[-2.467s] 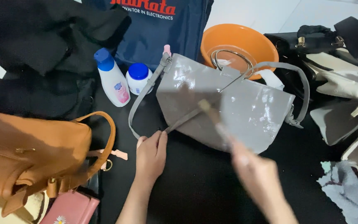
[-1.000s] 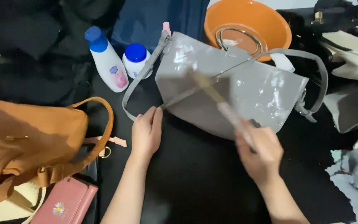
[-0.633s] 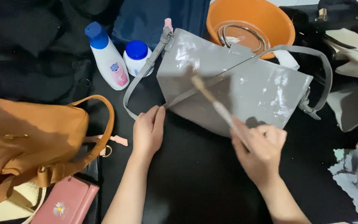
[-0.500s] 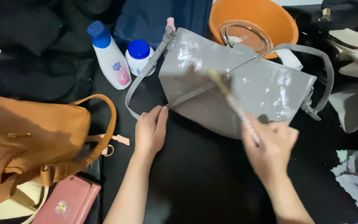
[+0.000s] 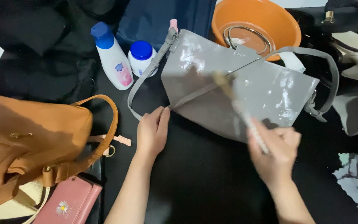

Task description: Cleaning a grey leather handbag using a toothbrush and cleaning solution.

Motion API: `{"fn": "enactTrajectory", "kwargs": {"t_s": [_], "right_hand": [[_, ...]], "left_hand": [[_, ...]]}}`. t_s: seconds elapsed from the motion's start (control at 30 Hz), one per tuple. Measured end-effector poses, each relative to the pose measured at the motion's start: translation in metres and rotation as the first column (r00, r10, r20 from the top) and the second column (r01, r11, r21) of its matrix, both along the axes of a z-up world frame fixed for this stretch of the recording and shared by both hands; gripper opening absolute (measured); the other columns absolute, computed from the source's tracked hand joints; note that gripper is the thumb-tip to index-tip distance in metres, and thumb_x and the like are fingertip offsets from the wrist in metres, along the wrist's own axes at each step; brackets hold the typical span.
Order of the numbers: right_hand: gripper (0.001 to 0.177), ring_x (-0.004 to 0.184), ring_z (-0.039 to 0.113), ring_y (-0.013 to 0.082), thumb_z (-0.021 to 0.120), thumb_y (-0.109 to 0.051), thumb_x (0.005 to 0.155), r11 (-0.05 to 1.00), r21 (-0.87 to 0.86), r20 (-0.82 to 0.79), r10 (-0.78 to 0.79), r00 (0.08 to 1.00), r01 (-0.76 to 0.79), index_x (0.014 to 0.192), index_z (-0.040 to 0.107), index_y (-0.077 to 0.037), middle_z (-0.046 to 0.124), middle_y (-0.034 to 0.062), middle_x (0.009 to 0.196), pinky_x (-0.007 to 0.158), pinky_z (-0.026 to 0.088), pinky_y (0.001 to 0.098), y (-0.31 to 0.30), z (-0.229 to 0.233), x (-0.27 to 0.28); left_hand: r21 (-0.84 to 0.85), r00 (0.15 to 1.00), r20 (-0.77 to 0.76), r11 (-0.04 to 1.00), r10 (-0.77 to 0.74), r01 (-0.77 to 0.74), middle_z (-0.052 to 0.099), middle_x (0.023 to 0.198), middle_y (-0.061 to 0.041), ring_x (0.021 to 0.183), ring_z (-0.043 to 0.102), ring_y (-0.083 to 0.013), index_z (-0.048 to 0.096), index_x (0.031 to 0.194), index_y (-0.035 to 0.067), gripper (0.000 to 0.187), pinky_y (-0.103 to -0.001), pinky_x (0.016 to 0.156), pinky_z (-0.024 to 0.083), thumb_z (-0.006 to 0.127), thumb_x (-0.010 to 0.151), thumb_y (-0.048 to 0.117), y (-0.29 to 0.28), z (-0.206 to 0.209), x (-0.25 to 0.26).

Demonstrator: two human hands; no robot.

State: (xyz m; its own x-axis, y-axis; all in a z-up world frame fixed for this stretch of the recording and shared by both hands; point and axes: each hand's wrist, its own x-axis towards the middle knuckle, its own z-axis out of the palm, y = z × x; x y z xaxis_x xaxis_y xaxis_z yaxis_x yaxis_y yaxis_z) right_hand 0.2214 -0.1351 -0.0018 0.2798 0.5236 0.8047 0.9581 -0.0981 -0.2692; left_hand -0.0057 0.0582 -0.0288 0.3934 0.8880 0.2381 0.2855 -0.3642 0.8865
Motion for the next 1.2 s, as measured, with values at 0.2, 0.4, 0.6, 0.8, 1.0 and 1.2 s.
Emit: {"fn": "enactTrajectory", "kwargs": {"t_s": [0.2,0.4,0.6,0.8,1.0,1.2], "right_hand": [[0.026,0.076,0.047,0.0198,0.086,-0.005,0.094,0.992,-0.124,0.113,0.005,0.994,0.009,0.116,0.080,-0.019,0.046,-0.0004,0.081,0.075,0.026,0.0425,-0.002,-0.010,0.006],[0.029,0.078,0.049,0.0248,0.082,0.000,0.099,1.000,-0.014,0.044,0.020,0.999,-0.020,0.127,0.078,-0.006,0.054,0.0062,0.083,0.075,0.035,0.0392,-0.002,-0.007,0.005],[0.031,0.066,0.041,0.0151,0.076,0.001,0.094,0.929,-0.185,0.046,0.335,0.941,-0.321,0.122,0.073,-0.012,0.048,-0.0057,0.070,0.067,0.026,0.0331,0.004,0.013,-0.012],[0.031,0.069,0.042,0.0139,0.077,0.003,0.095,0.956,-0.136,-0.003,0.261,0.965,-0.259,0.122,0.074,-0.012,0.052,-0.0078,0.075,0.072,0.029,0.0325,0.002,0.007,-0.009],[0.027,0.068,0.041,0.0142,0.072,0.001,0.097,0.950,-0.156,-0.033,0.269,0.963,-0.271,0.121,0.074,-0.011,0.053,-0.0066,0.074,0.072,0.031,0.0319,0.002,0.008,-0.012],[0.032,0.067,0.042,0.0152,0.077,0.005,0.093,0.946,-0.154,0.012,0.292,0.956,-0.286,0.121,0.073,-0.010,0.054,-0.0043,0.074,0.068,0.031,0.0324,0.004,0.013,-0.013]], "left_hand": [[0.020,0.998,-0.053,0.999,-0.040,0.041,0.028,0.055,-0.001,0.053,0.028,-0.0123,0.034,0.067,0.012,0.046,-0.036,0.058,0.029,0.045,0.109,0.026,-0.004,0.008,-0.001],[-0.020,0.998,-0.051,0.999,-0.047,0.046,0.026,0.055,0.001,0.053,0.025,-0.0118,0.032,0.068,0.012,0.045,-0.035,0.055,0.026,0.044,0.109,0.026,-0.005,0.008,-0.001],[0.000,0.998,-0.051,0.999,-0.046,0.046,0.029,0.055,0.001,0.053,0.029,-0.0118,0.035,0.067,0.013,0.045,-0.036,0.057,0.028,0.045,0.109,0.026,-0.003,0.006,-0.001],[-0.042,0.997,-0.068,0.998,-0.040,0.037,0.034,0.055,-0.001,0.054,0.032,-0.0125,0.041,0.069,0.011,0.043,-0.035,0.057,0.030,0.045,0.109,0.026,-0.006,0.012,-0.001],[-0.018,0.998,-0.050,0.999,-0.049,0.048,0.031,0.056,0.001,0.055,0.029,-0.0108,0.037,0.069,0.013,0.044,-0.034,0.058,0.030,0.045,0.110,0.026,-0.006,0.009,-0.002],[-0.016,0.997,-0.056,0.999,-0.044,0.043,0.034,0.056,-0.002,0.054,0.032,-0.0131,0.042,0.069,0.011,0.044,-0.036,0.061,0.031,0.045,0.109,0.027,-0.004,0.009,-0.001]]}}
